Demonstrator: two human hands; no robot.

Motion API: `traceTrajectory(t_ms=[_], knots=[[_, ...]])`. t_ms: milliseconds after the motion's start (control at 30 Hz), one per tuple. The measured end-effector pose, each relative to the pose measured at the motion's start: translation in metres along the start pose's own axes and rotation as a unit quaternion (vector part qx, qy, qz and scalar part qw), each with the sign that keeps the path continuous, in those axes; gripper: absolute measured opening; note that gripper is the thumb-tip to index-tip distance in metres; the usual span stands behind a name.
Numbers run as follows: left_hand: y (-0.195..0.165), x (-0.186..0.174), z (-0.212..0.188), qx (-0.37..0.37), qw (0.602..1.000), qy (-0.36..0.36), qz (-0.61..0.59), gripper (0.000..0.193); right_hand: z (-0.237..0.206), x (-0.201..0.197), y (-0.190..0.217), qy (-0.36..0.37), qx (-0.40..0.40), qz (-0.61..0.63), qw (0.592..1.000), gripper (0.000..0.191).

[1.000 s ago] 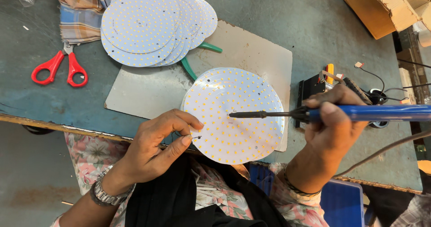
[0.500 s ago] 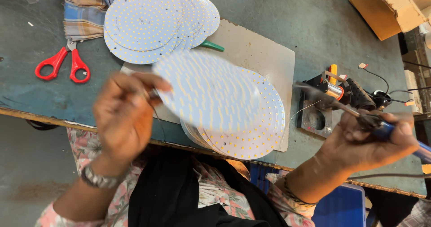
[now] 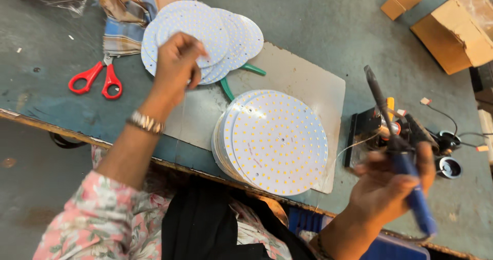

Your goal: The person solders wires onto round LED light panel boards using a soldering iron, feeding solder from a spool. They work through a stack of panels one at a time, soldering the wire connections and placing finished panels onto a growing pile on the workbench.

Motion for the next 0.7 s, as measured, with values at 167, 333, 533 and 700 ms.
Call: traceTrajectory(t_ms=[167,333,533,700], knots=[[-0.041,0.122,-0.096,0.003,0.958,0.260,0.121,0.013,-0.011,0.058,-0.002,0.165,-0.045,-0.082,0.982,0.052],[-0.065,0.175,-0.130,0.058,0.933,0.330,0.132,0.019,-0.009,0.105,-0.003,0.251,-0.110,-0.133,0.953,0.052],[-0.029,0.179,-0.115,0.045,0.942,0.332,0.014,0.024,0.015,0.171,-0.022,0.273,-0.121,-0.109,0.948,0.052],[-0.009,0.174,-0.108,0.075,0.928,0.364,0.016,0.025,0.009,0.171,-0.027,0.275,-0.125,-0.096,0.948,0.052]])
Point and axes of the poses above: each hand's wrist, its own z-axis towards the middle knuckle, its own x-axis out of the palm, y = z × x, the point moved 7 cm from there along z, towards the middle knuckle, and after that the axes turned 14 degrees about y, right-handed, at the moved point
